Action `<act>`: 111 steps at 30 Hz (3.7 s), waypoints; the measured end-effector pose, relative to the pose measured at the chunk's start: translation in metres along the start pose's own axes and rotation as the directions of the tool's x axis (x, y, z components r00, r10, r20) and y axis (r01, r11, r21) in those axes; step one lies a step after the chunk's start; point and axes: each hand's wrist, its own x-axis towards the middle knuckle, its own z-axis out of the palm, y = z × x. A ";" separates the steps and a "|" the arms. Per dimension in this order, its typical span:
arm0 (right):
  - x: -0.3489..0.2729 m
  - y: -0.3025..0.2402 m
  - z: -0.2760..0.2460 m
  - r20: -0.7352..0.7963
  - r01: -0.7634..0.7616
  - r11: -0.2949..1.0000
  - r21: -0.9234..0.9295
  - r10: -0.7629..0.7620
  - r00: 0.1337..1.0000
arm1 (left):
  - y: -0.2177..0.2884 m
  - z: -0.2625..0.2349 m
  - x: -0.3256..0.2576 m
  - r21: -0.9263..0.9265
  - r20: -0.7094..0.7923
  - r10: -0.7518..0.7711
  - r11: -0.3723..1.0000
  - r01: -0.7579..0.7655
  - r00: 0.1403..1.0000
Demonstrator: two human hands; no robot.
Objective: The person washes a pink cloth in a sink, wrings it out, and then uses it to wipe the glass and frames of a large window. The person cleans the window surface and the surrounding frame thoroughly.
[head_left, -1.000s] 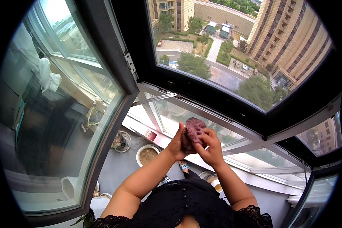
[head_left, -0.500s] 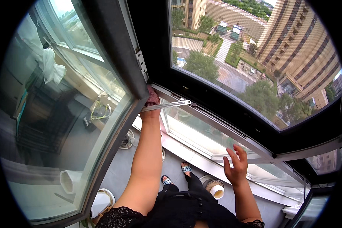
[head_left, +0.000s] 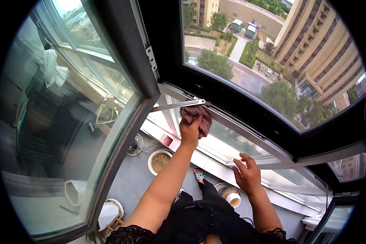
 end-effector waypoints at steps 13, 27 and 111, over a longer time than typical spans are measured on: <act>-0.041 -0.013 -0.021 -0.036 -0.126 0.990 -0.068 0.123 0.992 | -0.035 0.076 -0.090 -0.020 0.102 -0.196 0.980 0.199 0.975; -0.154 -0.033 -0.060 -0.068 -0.480 0.845 -0.237 0.479 0.875 | -0.071 0.138 -0.143 -0.082 -0.036 -0.100 0.992 0.097 0.994; 0.279 -0.206 0.077 -0.720 0.620 0.680 0.393 -0.192 0.667 | 0.211 -0.188 -0.313 0.461 -0.489 0.426 0.867 -0.189 0.761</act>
